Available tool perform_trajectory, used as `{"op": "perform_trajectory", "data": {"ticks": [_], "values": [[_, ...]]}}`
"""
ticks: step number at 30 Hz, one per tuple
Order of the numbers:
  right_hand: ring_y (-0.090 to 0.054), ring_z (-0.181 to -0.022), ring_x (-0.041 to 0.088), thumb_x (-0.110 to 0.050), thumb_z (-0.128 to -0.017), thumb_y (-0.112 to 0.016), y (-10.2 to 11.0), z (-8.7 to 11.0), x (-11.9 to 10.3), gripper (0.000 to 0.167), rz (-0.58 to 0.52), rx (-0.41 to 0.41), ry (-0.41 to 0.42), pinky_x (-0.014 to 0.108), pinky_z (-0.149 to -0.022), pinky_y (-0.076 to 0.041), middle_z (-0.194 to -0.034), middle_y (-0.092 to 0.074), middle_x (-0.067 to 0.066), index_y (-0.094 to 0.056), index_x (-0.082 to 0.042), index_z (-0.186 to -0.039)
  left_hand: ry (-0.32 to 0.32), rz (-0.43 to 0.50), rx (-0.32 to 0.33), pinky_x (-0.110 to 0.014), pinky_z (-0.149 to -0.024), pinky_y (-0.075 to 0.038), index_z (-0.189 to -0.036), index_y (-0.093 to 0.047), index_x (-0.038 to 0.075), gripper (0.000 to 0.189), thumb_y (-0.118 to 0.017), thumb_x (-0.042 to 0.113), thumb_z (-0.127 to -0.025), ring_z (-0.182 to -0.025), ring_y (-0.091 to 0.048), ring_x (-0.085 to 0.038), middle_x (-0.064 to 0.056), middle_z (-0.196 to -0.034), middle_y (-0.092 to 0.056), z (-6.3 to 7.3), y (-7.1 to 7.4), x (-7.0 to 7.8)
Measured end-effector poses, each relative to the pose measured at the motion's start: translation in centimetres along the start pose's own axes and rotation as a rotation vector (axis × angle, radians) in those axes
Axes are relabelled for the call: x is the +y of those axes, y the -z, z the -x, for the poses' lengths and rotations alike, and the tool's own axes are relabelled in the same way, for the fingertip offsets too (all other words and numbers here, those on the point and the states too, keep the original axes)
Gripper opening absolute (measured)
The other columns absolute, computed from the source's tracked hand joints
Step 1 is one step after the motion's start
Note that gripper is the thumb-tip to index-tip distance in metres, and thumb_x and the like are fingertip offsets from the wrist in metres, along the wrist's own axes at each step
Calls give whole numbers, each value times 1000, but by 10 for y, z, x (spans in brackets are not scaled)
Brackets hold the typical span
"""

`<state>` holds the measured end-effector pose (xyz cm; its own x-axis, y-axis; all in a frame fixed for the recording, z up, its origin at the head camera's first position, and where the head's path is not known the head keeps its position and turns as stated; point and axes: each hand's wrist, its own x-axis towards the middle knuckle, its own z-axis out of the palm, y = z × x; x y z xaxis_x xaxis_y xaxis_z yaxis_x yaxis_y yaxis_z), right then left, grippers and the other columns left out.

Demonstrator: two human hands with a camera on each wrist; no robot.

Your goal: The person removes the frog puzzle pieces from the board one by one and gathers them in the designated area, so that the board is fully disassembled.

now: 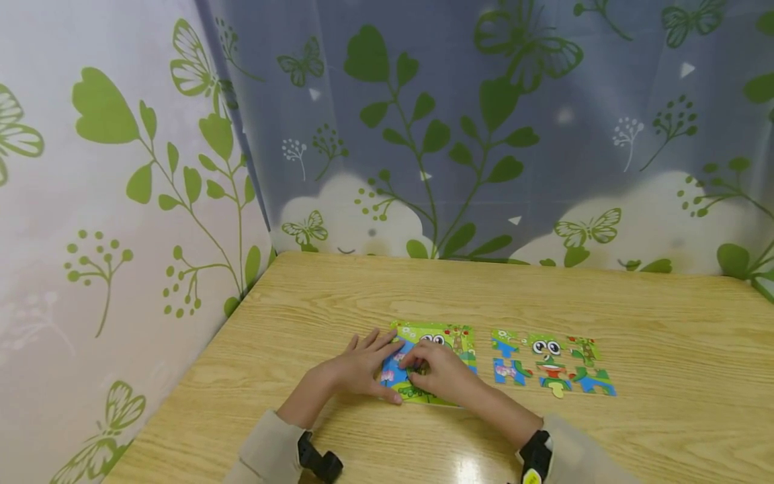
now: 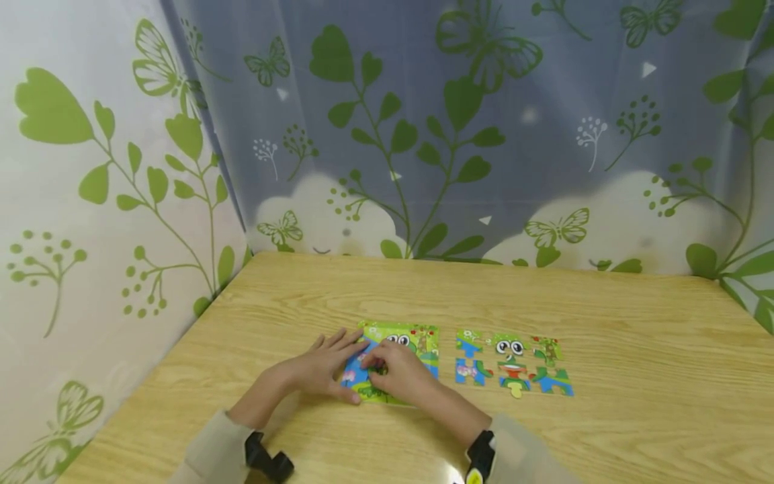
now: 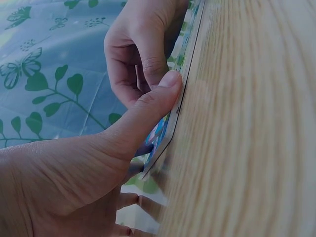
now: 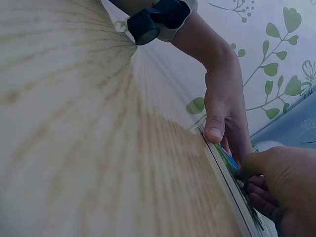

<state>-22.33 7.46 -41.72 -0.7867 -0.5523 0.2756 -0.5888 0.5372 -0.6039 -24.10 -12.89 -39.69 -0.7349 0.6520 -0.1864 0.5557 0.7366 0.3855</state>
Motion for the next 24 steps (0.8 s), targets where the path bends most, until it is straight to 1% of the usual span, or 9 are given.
{"op": "perform_trajectory", "data": {"ticks": [9,14,16,20,24], "values": [[-54,-77,12,-2,-79,-70,0,1,-1,14,-7,54,0,24,-68,-47,-85,-55,-5,-66,-9,-91,-9,-3,7,-57,-103,0,-148,-19,15,95,-63,59,-76,-136,3,-34,-6,-153,-6,1,-1,1],[-54,-77,11,-2,-79,-70,3,2,-3,14,-4,77,-4,26,-69,-47,-86,-55,-6,-66,-10,-89,-15,-2,7,-58,-102,0,-148,-20,16,95,-63,59,-76,-136,2,-34,-6,-153,-7,2,0,1],[-54,-78,11,-2,-80,-69,6,3,-3,13,-8,74,-9,28,-72,-45,-86,-55,-7,-66,-11,-90,-14,-4,5,-58,-102,0,-148,-19,16,95,-63,59,-76,-136,2,-33,-6,-153,-7,1,1,1],[-55,-80,12,-4,-82,-68,13,9,-1,12,-25,64,-5,30,-73,-46,-87,-56,-6,-66,-10,-92,-6,-19,1,-57,-103,0,-148,-19,16,95,-63,60,-76,-136,2,-32,-5,-153,-6,0,0,1],[-55,-82,13,-6,-82,-68,22,18,0,13,-27,60,-14,28,-72,-48,-90,-57,-7,-66,-10,-95,6,-33,0,-56,-103,0,-148,-19,18,96,-63,61,-75,-137,2,-31,-4,-153,-5,-1,0,0]]}}
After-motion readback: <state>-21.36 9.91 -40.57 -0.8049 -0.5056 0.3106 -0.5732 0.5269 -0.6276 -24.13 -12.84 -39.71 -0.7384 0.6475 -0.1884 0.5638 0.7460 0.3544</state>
